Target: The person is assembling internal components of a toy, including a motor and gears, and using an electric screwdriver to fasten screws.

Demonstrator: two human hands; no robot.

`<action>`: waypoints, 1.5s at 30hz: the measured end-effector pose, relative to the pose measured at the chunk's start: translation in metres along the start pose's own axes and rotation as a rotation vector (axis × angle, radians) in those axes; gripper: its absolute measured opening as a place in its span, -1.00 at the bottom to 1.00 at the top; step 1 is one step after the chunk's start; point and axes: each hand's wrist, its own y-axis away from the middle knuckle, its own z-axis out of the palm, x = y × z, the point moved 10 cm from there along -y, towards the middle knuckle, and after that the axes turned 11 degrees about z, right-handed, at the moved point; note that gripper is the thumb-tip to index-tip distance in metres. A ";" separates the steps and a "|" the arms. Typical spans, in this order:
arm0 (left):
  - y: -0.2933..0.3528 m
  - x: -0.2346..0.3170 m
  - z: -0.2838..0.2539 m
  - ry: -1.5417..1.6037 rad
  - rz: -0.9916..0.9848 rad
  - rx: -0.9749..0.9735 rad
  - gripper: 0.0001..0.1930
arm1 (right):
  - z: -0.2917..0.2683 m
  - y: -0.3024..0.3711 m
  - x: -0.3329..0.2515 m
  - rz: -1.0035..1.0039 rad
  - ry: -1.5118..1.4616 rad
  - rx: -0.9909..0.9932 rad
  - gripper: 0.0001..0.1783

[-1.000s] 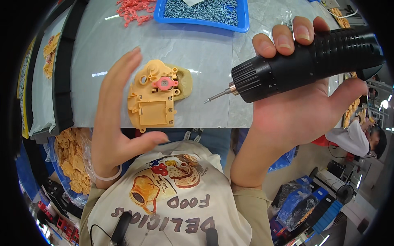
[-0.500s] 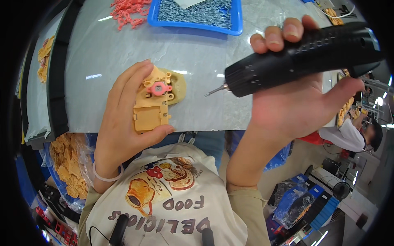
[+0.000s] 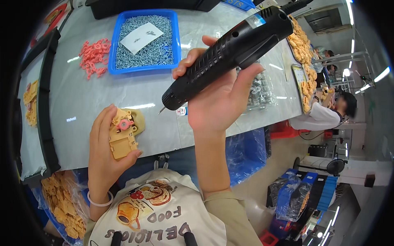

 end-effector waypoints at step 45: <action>0.003 0.000 0.000 0.005 0.017 0.113 -0.05 | 0.050 0.004 0.026 0.050 0.087 -0.210 -0.14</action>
